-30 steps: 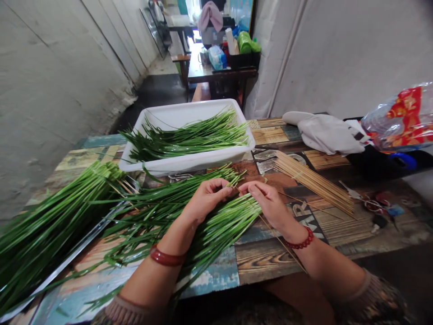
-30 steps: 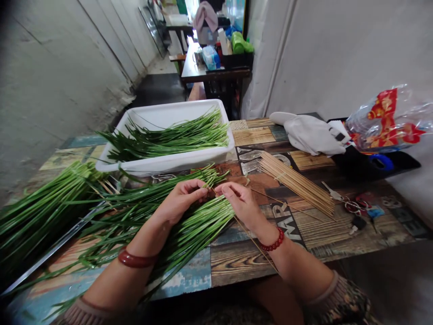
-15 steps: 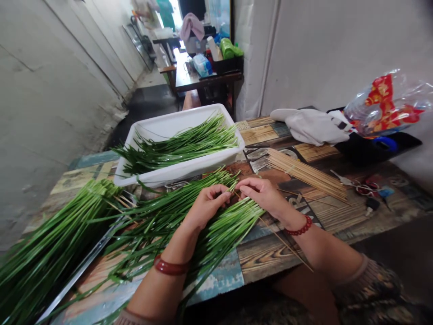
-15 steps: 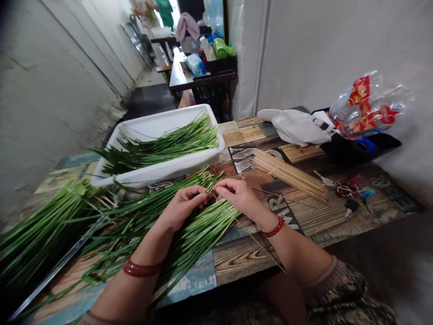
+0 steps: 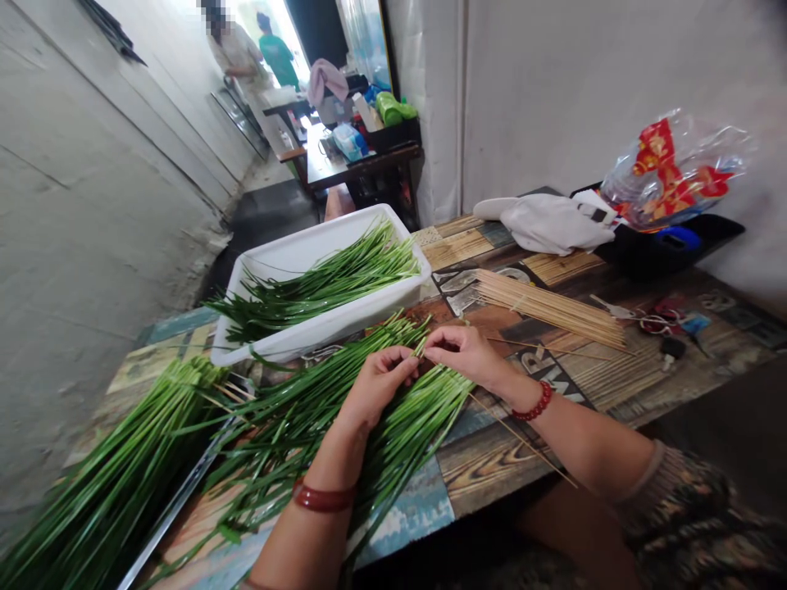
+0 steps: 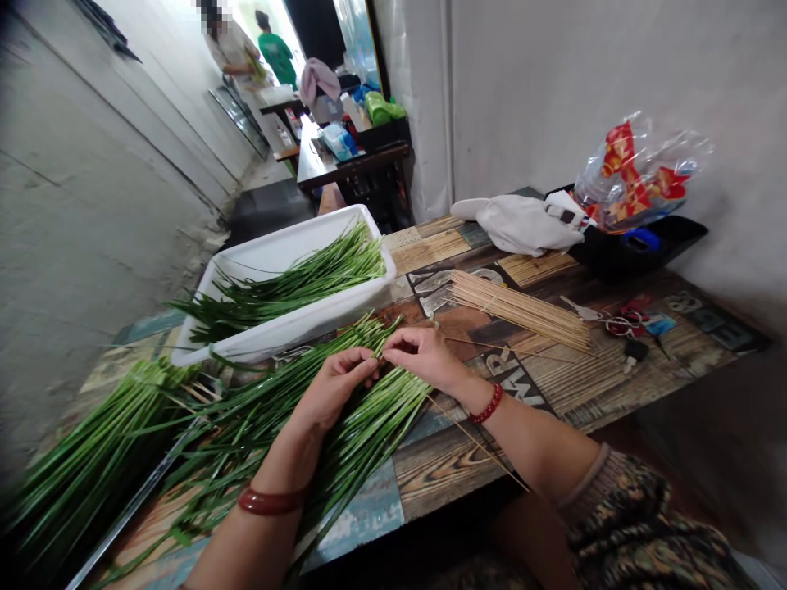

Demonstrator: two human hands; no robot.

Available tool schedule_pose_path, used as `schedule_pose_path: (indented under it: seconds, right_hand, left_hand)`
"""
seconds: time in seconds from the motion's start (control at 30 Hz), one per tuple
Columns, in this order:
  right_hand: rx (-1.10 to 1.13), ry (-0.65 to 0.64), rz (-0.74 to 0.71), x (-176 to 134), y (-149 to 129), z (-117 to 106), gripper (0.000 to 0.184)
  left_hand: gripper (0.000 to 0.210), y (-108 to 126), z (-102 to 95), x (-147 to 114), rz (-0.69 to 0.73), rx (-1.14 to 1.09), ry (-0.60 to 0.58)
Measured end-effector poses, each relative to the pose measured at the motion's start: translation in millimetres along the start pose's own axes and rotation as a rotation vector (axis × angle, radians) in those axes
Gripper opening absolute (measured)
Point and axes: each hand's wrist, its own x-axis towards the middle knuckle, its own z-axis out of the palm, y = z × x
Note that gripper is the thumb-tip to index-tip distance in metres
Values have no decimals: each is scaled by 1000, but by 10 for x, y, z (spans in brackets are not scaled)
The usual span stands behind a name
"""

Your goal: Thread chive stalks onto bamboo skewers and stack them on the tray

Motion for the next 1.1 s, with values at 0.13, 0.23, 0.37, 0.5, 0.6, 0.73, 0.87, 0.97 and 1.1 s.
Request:
schedule_pose_path:
  seconds: [0.13,0.23,0.37,0.5,0.6,0.73,0.87,0.97,1.1]
  right_hand:
    - [-47,49,-22,6,-33,6,12]
    - [-74,103,-35,4,-60,2,13]
    - [-82,143,-33,1,-73,-4,14]
    - [-68,153,-17,2,-66,-4,14]
    - [-22,141,20,0,-60,0,12]
    - [94,108,66,-4,-61,0,12]
    - [97,106,42,-9,-72,-10,10]
    - [65,127,9,-13,-71,-15,7]
    - [37,135,0,-23,-65,-17,7]
  left_hand:
    - [28,-27,-20,13,5,-8,-35]
    - [29,-37,-30,12,2,-19,-45]
    - [29,-54,-31,9,6,-31,-47]
    - [29,-62,-21,6,-11,-33,-38]
    - [29,-47,-9,2,-13,-36,-41]
    - [29,-32,4,-2,-16,-46,-53]
    - [31,-48,5,5,-13,-38,-53]
    - [31,-56,8,8,3,-42,-41]
    - [31,-41,27,-1,20,-36,-12]
